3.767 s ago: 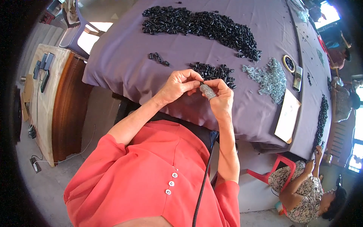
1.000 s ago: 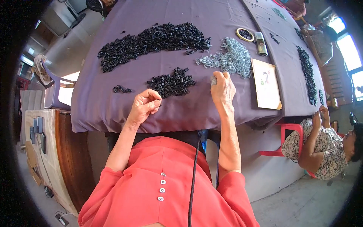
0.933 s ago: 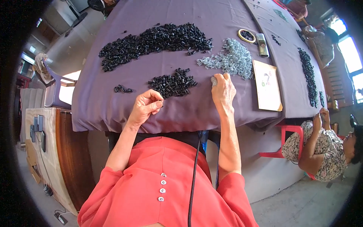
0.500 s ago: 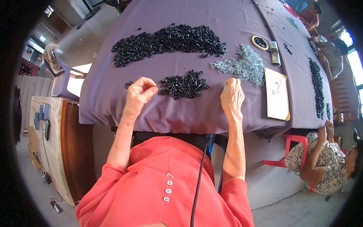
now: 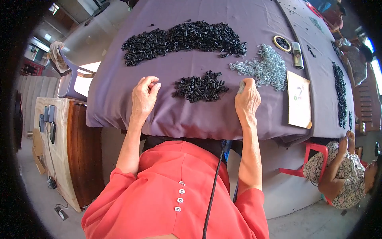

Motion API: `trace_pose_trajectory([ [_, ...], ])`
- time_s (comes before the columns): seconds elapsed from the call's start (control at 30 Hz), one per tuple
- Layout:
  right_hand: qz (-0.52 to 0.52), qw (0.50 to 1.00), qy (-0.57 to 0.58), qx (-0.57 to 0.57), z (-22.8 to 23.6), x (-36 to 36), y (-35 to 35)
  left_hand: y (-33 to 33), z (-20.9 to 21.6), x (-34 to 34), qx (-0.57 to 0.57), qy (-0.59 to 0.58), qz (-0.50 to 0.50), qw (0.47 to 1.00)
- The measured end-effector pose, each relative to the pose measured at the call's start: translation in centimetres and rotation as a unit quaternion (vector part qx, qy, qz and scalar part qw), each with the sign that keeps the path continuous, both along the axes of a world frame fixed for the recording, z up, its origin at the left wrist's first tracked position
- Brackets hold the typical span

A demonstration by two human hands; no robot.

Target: The person assembles small black plastic components with clear plastic base pieces by hand at a workshop table.

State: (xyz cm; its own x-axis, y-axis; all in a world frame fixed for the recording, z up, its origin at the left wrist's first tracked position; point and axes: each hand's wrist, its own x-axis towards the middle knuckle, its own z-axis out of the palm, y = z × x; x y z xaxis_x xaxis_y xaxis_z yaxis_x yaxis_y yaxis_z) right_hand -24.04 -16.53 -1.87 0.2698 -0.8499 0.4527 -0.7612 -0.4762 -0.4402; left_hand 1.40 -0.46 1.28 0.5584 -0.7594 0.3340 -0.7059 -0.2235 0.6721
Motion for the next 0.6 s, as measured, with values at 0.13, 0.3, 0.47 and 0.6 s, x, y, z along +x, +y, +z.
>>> trace_pose_trajectory([
  [0.13, 0.005, 1.0, -0.005, -0.008, -0.2, 0.1, -0.2, -2.1, 0.7, -2.1, -0.017, 0.004, -0.073, 0.997],
  [0.3, 0.015, 0.999, 0.002, -0.031, 0.2, -0.2, 0.2, -7.7, 1.5, -6.3, -0.056, -0.04, -0.163, 0.984],
  [0.47, 0.021, 0.999, -0.004, -0.03, -0.1, 0.1, 0.1, -12.6, -0.2, -8.7, 0.002, -0.101, -0.175, 0.979],
  [0.6, 0.018, 1.0, -0.006, -0.023, -0.1, 0.2, 0.0, -13.5, -0.6, -9.3, 0.096, -0.169, -0.159, 0.968],
])
